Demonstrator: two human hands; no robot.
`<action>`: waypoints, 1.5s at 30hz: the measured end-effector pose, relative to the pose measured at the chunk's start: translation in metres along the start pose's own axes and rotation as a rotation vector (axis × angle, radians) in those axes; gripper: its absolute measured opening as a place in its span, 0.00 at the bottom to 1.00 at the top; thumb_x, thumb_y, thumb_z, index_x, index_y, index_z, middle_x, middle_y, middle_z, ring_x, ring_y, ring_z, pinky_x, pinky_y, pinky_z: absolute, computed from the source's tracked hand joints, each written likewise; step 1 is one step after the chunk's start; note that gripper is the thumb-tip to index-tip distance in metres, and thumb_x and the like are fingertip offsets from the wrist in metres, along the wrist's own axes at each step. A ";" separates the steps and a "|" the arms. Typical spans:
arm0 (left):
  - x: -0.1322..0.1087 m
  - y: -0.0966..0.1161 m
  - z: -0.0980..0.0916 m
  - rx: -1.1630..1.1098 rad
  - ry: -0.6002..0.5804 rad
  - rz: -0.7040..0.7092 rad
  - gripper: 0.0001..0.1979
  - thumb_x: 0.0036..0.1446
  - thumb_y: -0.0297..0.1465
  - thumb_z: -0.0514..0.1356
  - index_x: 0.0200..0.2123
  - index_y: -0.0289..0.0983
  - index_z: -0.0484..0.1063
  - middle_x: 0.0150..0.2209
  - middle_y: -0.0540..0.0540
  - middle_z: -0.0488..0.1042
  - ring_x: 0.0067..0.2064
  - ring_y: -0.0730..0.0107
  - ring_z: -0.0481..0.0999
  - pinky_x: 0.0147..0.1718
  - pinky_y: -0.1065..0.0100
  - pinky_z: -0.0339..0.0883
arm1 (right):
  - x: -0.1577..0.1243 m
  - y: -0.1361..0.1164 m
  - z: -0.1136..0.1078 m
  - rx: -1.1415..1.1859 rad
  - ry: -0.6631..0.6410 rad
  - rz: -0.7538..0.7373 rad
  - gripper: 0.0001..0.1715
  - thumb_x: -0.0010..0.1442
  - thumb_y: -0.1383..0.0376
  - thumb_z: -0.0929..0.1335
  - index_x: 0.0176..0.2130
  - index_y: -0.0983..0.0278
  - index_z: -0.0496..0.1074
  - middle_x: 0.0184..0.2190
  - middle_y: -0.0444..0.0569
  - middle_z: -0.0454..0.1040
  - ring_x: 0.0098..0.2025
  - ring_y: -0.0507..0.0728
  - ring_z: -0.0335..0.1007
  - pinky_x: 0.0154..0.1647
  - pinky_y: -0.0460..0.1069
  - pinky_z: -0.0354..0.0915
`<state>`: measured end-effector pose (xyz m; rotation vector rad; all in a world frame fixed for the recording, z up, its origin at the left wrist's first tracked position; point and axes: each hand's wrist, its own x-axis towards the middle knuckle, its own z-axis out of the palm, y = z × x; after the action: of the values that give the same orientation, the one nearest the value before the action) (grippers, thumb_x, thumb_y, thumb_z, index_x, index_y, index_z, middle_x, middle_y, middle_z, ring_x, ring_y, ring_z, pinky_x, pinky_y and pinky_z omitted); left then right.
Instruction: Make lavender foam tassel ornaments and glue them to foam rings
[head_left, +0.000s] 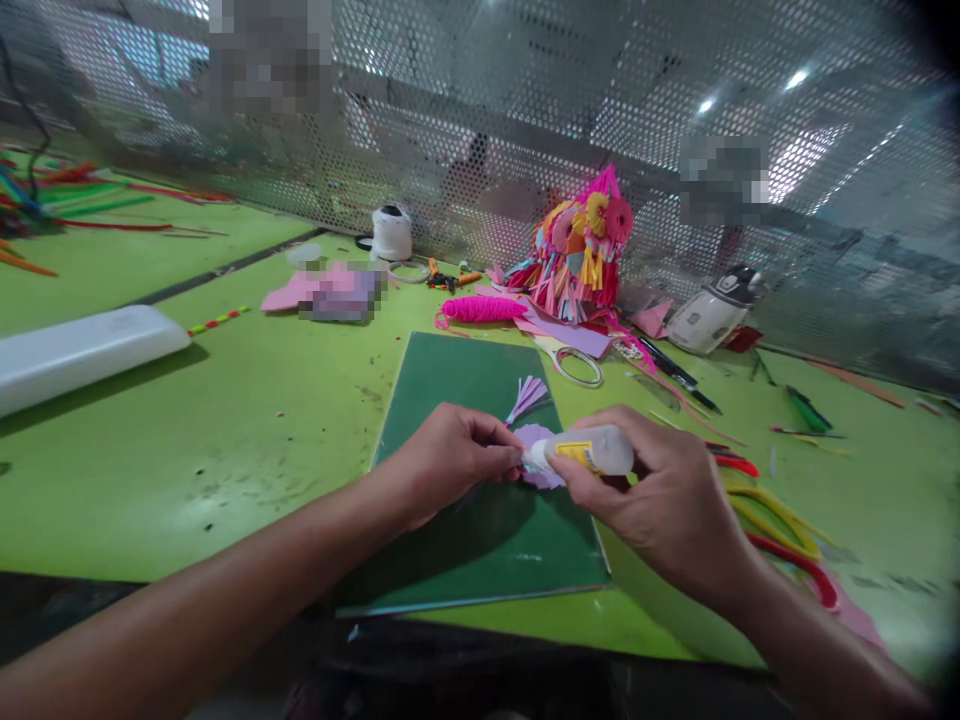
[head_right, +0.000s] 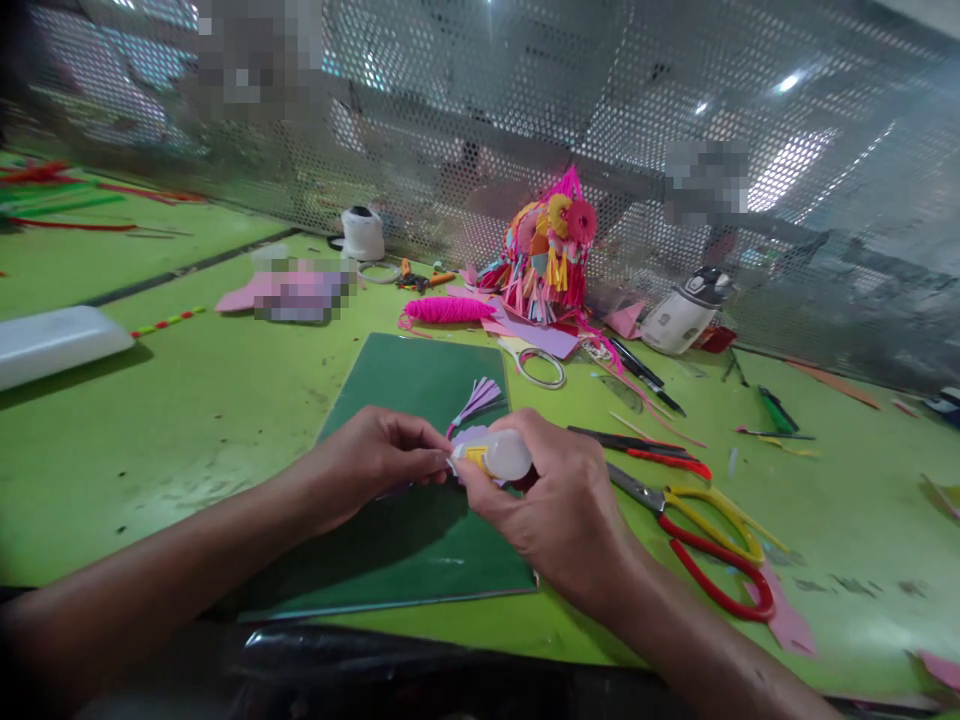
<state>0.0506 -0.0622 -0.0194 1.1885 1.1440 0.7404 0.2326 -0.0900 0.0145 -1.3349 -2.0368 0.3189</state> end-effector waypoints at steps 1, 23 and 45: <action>0.000 0.000 0.000 -0.004 -0.003 -0.005 0.05 0.46 0.28 0.63 0.28 0.33 0.78 0.21 0.50 0.73 0.21 0.80 0.63 0.18 0.76 0.48 | 0.000 0.001 0.001 -0.014 -0.010 -0.018 0.11 0.53 0.58 0.70 0.32 0.64 0.71 0.22 0.42 0.71 0.20 0.49 0.62 0.22 0.44 0.59; 0.006 -0.004 -0.006 -0.046 -0.037 -0.034 0.07 0.45 0.32 0.65 0.27 0.34 0.77 0.20 0.52 0.71 0.18 0.82 0.58 0.17 0.75 0.45 | -0.004 0.003 0.002 -0.142 0.013 -0.192 0.08 0.55 0.61 0.69 0.35 0.63 0.71 0.25 0.43 0.74 0.24 0.51 0.68 0.26 0.46 0.60; 0.004 0.001 -0.007 -0.136 -0.046 -0.045 0.05 0.45 0.28 0.65 0.26 0.32 0.76 0.21 0.48 0.74 0.23 0.78 0.66 0.23 0.75 0.55 | 0.000 0.004 -0.007 0.010 0.039 0.039 0.11 0.54 0.58 0.70 0.31 0.64 0.72 0.21 0.43 0.71 0.20 0.49 0.62 0.21 0.44 0.59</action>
<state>0.0453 -0.0562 -0.0196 1.0575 1.0619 0.7418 0.2400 -0.0888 0.0176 -1.3658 -1.9764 0.3180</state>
